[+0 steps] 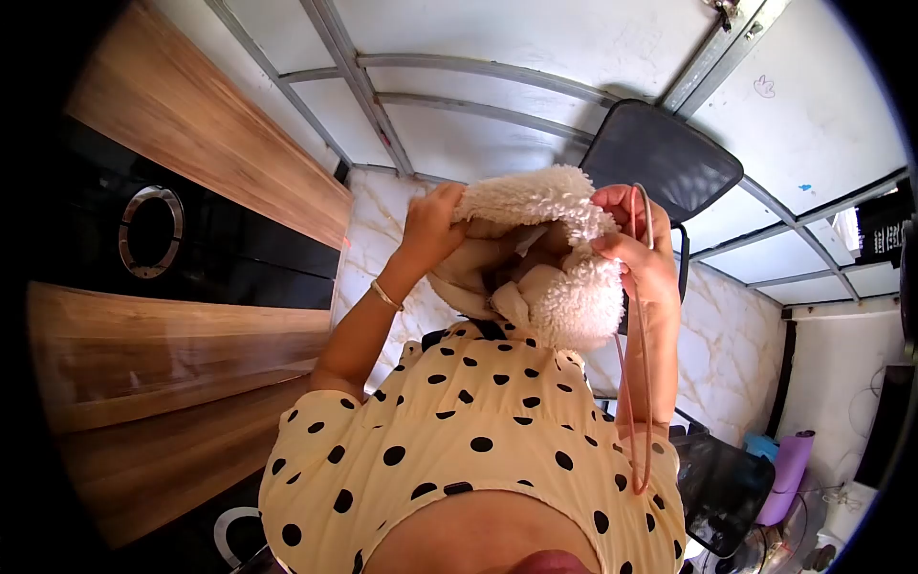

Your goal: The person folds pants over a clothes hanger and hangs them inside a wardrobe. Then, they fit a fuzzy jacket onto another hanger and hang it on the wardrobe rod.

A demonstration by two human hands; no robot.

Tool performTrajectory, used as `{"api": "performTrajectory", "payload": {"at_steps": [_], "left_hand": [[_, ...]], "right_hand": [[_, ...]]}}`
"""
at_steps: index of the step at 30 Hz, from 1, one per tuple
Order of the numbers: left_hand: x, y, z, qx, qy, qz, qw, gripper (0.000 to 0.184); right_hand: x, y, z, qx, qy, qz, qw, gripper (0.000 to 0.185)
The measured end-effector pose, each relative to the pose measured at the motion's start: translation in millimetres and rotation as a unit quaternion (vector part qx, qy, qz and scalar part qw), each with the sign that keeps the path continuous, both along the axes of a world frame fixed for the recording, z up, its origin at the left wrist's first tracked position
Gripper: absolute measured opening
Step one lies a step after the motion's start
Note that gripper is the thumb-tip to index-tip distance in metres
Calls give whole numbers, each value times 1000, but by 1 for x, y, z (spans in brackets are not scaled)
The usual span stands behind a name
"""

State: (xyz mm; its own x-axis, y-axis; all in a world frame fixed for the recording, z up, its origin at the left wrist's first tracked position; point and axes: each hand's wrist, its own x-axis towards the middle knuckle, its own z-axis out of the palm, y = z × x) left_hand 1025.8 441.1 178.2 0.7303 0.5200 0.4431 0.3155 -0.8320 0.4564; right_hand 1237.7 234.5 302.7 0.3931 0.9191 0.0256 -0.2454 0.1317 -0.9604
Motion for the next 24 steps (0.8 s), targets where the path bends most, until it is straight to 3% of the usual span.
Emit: {"api": "performTrajectory", "payload": {"at_steps": [2,4,8,11,15,17,19,21,23,24], "left_hand": [[-1,8,-2,-83,-66,-5,994,43],[7,6,30,-151,-114,8,982,33],[25,2,92,-157,-84,26,984,39],[37,-4,112,-147,-73,-10,986,41],[49,-5,129,-133,-4,-29,991,42],[52,-1,130,-102,31,-31,994,41],[52,3,127,-42,72,-28,996,40],[49,7,122,-45,80,-28,995,40],[48,8,119,-39,83,-9,996,39],[46,7,118,-33,83,9,996,38]], "right_hand": [[8,-8,-5,-10,0,-48,999,41],[20,-19,-12,-6,7,-104,994,43],[49,-49,-50,-109,-52,-238,964,18],[40,-82,-55,-159,-46,-195,967,17],[25,-120,-73,-134,2,49,990,20],[20,-124,-79,-105,52,115,986,27],[8,-119,-85,-82,71,92,990,22],[9,-104,-95,30,66,59,996,22],[7,-92,-88,-10,55,-62,997,26],[5,-82,-84,-12,40,-61,997,26]]}}
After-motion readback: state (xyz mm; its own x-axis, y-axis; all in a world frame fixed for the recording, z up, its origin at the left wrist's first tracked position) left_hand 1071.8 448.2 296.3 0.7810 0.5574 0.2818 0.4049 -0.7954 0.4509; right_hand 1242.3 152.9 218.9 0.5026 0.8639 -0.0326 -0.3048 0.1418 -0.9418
